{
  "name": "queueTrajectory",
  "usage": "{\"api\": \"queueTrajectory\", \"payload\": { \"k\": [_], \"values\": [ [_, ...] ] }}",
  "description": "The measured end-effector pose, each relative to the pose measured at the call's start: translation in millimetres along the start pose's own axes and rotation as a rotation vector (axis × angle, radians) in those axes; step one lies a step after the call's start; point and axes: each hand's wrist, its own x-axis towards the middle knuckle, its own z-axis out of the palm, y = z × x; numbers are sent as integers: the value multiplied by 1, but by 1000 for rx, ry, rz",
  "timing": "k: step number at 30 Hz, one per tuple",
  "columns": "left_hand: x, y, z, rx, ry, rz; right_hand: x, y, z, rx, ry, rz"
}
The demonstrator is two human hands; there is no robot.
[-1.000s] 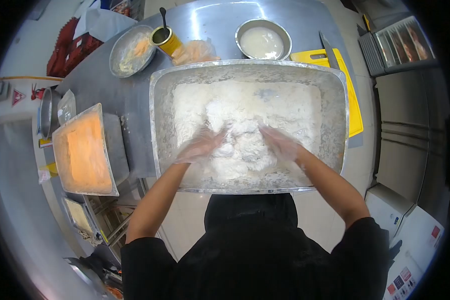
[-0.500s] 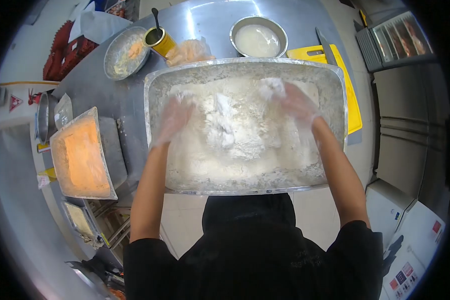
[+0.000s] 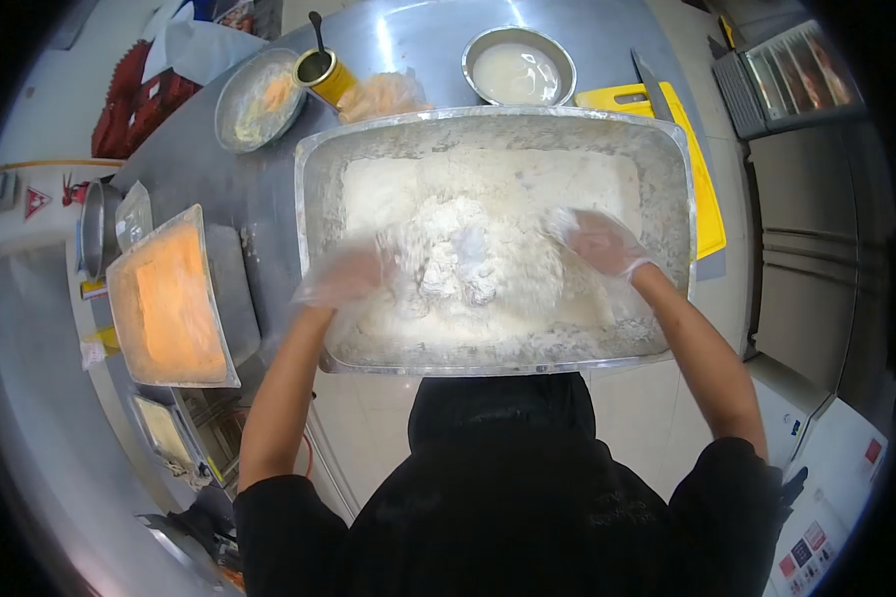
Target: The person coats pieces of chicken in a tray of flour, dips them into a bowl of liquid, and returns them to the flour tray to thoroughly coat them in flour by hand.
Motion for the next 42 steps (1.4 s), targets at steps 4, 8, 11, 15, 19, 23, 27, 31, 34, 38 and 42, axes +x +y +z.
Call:
{"api": "queueTrajectory", "payload": {
  "k": [4,8,11,15,19,23,27,31,34,38,42],
  "values": [
    [7,32,42,-175,83,238,37,62,60,-156,-73,-171],
    [41,40,49,-393,92,511,83,55,96,1062,-28,-138],
    [52,57,46,-902,241,561,93,40,90,1085,-19,-231],
    [11,81,17,-1064,379,620,37,-43,26,-496,81,-249],
    [-33,54,-38,-706,327,148,2,-83,10,2,385,-6],
    [6,34,-52,-782,569,-248,38,-5,-47,195,389,91],
    [125,15,-19,-803,645,-37,137,49,13,612,479,-297],
    [83,52,-12,-1141,524,289,119,-3,25,1195,183,-400],
    [67,8,9,-735,535,489,59,-11,22,660,200,-371],
    [0,16,10,-399,230,118,-9,-38,8,-244,111,76],
    [41,20,65,-649,89,292,30,53,70,106,-175,-77]
  ]
}}
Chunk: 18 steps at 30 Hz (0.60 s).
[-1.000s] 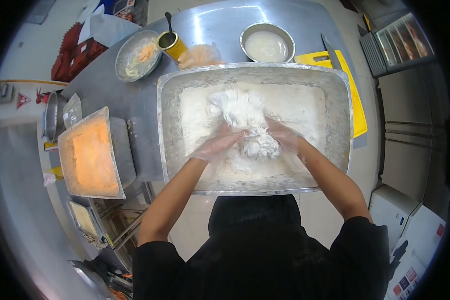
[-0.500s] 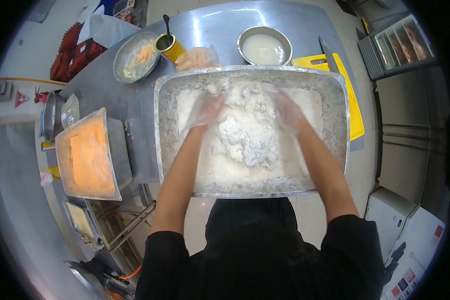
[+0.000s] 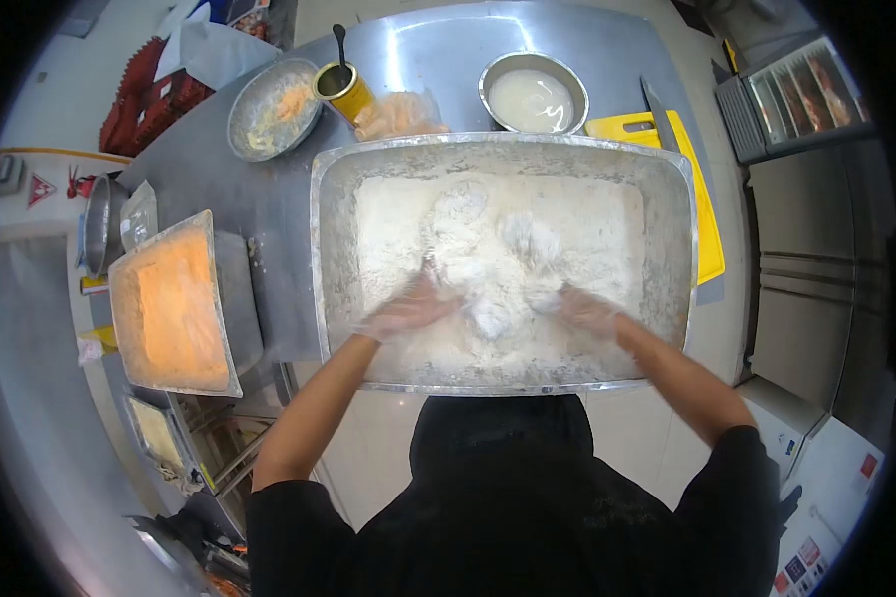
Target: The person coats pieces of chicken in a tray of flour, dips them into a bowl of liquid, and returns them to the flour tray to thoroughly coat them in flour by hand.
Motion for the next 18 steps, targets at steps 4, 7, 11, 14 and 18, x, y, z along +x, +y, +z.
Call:
{"api": "queueTrajectory", "payload": {
  "k": [4,7,11,14,18],
  "values": [
    [17,26,15,-299,53,194,41,-46,41,976,380,-139],
    [17,27,17,-656,90,214,38,-72,12,609,604,-80],
    [-10,47,7,-436,259,232,-14,-139,-46,191,487,-25],
    [-24,61,-46,-183,321,155,-38,-146,-58,4,637,-123],
    [14,36,-78,-485,563,-46,-4,-64,-89,421,691,-74]
  ]
}}
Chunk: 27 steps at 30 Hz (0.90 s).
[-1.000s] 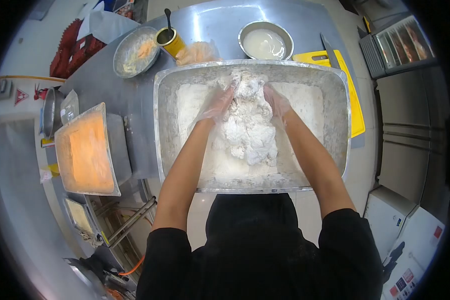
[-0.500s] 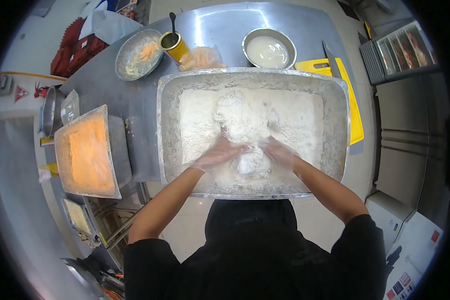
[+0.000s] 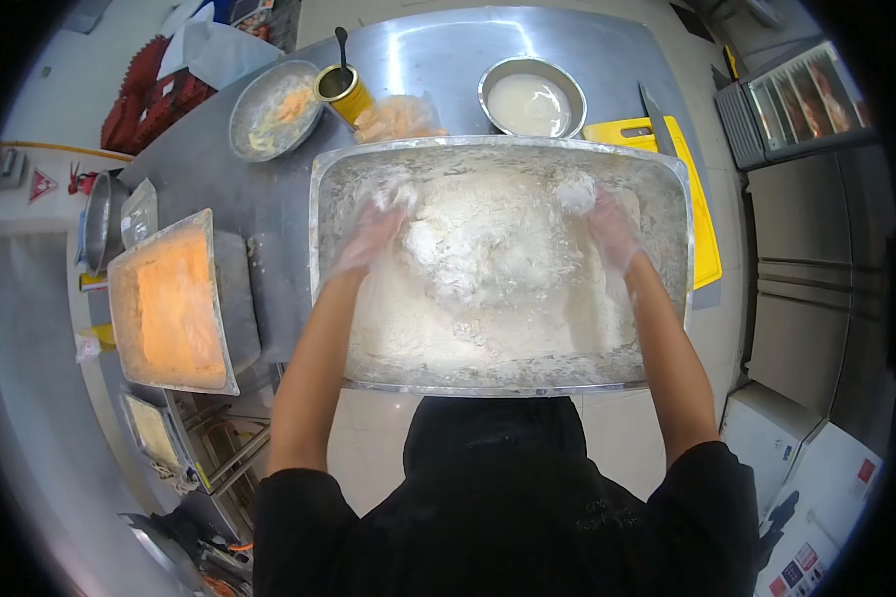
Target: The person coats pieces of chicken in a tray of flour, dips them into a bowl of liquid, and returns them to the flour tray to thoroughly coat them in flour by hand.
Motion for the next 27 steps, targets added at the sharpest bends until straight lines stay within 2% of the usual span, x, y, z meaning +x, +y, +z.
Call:
{"api": "queueTrajectory", "payload": {
  "k": [1,3,4,6,8,10,11,12,14,16,18,19,21,22,25,27],
  "values": [
    [11,-1,8,168,-9,-21,30,54,5,26,53,-30],
    [36,3,38,502,-24,-56,53,84,18,121,37,-177],
    [57,-5,50,415,-37,1,56,80,38,192,-30,-285],
    [73,-30,61,306,-80,133,42,67,74,380,-84,-230],
    [50,-30,50,344,-152,365,26,20,79,601,-35,49],
    [17,-29,25,439,-218,318,-5,-10,56,384,-278,118],
    [5,-28,10,476,-229,136,-18,-13,47,143,-312,104],
    [-16,-27,-7,325,-298,129,-31,-16,39,-99,-349,83],
    [-46,-19,-16,359,-407,111,-57,-8,26,-839,-222,-61],
    [-59,-14,-4,728,-480,94,-58,36,7,-548,-438,77],
    [-45,-71,18,1010,-530,481,-71,64,37,-441,-437,139],
    [-49,-61,30,842,-493,385,-73,76,53,-387,-442,174],
    [-60,-36,54,504,-413,194,-58,93,82,185,-417,149],
    [-60,-37,63,413,-384,238,-54,98,96,474,-396,135],
    [-54,-30,74,175,-347,331,-29,93,119,626,-333,71],
    [-54,-16,75,39,-401,332,-18,63,96,264,-333,112]
  ]
}}
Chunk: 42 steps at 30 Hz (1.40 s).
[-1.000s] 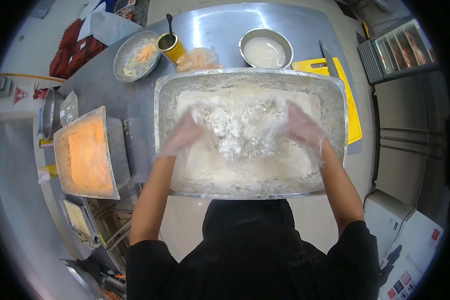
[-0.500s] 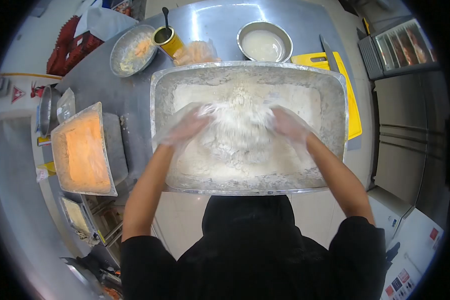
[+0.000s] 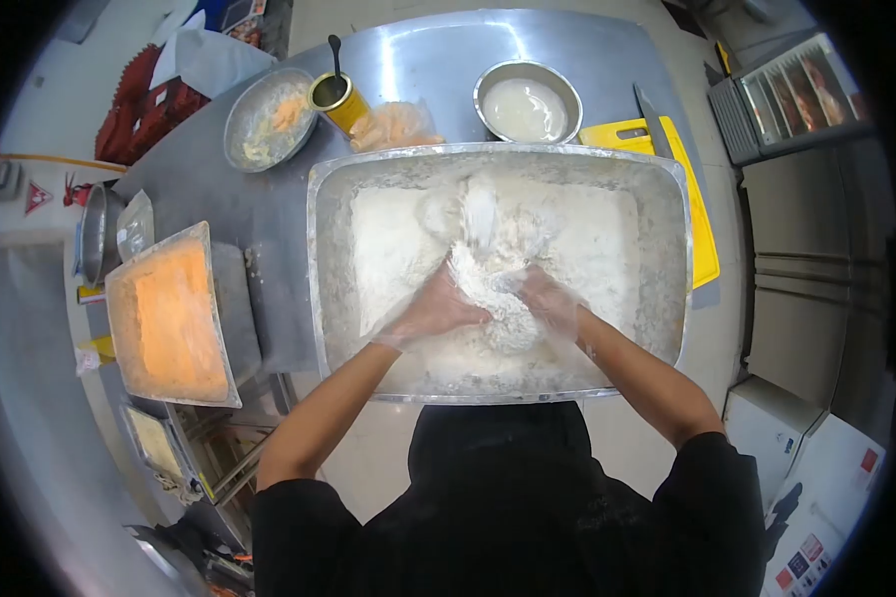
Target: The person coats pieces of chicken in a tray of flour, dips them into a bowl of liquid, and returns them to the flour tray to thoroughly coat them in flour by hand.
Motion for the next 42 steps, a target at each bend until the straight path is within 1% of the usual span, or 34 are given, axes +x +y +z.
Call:
{"api": "queueTrajectory", "payload": {
  "k": [1,3,4,6,7,8,9,10,12,13,14,15,16,17,18,19,20,21,23,24,25,27,29,30,31,32,33,34,36,37,38,40,41,42],
  "values": [
    [-4,11,2,-46,-51,-12,-15,-22,-3,-171,17,64],
    [-15,41,-14,-123,-132,-24,-36,-56,10,-652,218,39],
    [-21,51,-24,-181,-88,-113,-46,-70,14,-889,318,25],
    [-28,68,-44,-300,1,-292,-64,-104,8,-1032,95,-3],
    [-24,76,-50,-166,139,-250,-67,-114,4,-1100,-17,-17],
    [-17,80,-58,-28,273,-209,-68,-115,-6,-1154,29,-61],
    [-7,51,-72,-74,302,-152,-69,-116,-20,-1206,78,-106],
    [9,-6,-91,-119,330,-93,-62,-130,-37,-1134,53,-49],
    [36,-37,-101,32,409,-165,-38,-122,-66,-635,195,-76],
    [56,-35,-88,233,457,-290,-10,-79,-78,-204,351,-156],
    [71,-34,-75,434,502,-415,13,-54,-84,53,375,-188],
    [79,-23,-66,391,466,-465,36,-30,-89,308,397,-230],
    [84,-5,-56,348,430,-513,55,-18,-93,382,300,-230],
    [84,-7,-47,315,404,-518,63,-10,-92,455,199,-221],
    [83,-9,-38,282,378,-523,54,-15,-69,422,223,-175],
    [85,-25,-32,265,364,-469,43,-39,-34,385,247,-137],
    [80,-19,-31,257,327,-375,38,-57,-18,342,269,-112],
    [75,-13,-30,246,288,-282,42,-47,-22,328,138,-200],
    [23,29,-36,228,144,-59,51,-12,-32,302,-126,-356],
    [15,5,-54,191,90,-43,34,-20,-33,-185,-86,-340],
    [5,-19,-73,153,35,-29,1,-43,-30,-670,-43,-307],
    [-27,-11,-92,537,25,-4,-45,-78,-33,-1118,-25,-140],
    [-33,26,-83,846,-383,-484,-71,-94,-49,-1045,-74,80],
    [-35,-15,-75,918,-468,-370,-75,-74,-54,-889,-113,136],
    [-33,-30,-62,846,-480,-310,-73,-35,-58,-733,-152,191],
    [-31,-46,-50,774,-495,-251,-64,0,-58,-578,-163,161],
    [-27,-30,-33,560,-443,-249,-55,35,-58,-421,-179,135],
    [-22,-19,-20,435,-332,-232,-43,71,-57,-259,-170,29],
    [-17,-5,-1,186,-119,-205,-35,82,-50,102,-181,-76],
    [-13,-4,2,-116,-137,-210,-28,68,-38,295,-198,-81],
    [-9,-11,2,-191,-150,-179,-22,51,-29,485,-215,-88],
    [-1,-29,1,-338,-184,-126,-17,33,-23,340,-105,-23],
    [-2,-31,2,-395,-129,-128,-13,20,-23,262,-54,10],
    [-8,-26,4,-454,-76,-136,-11,0,-22,109,-1,-25]
  ]
}}
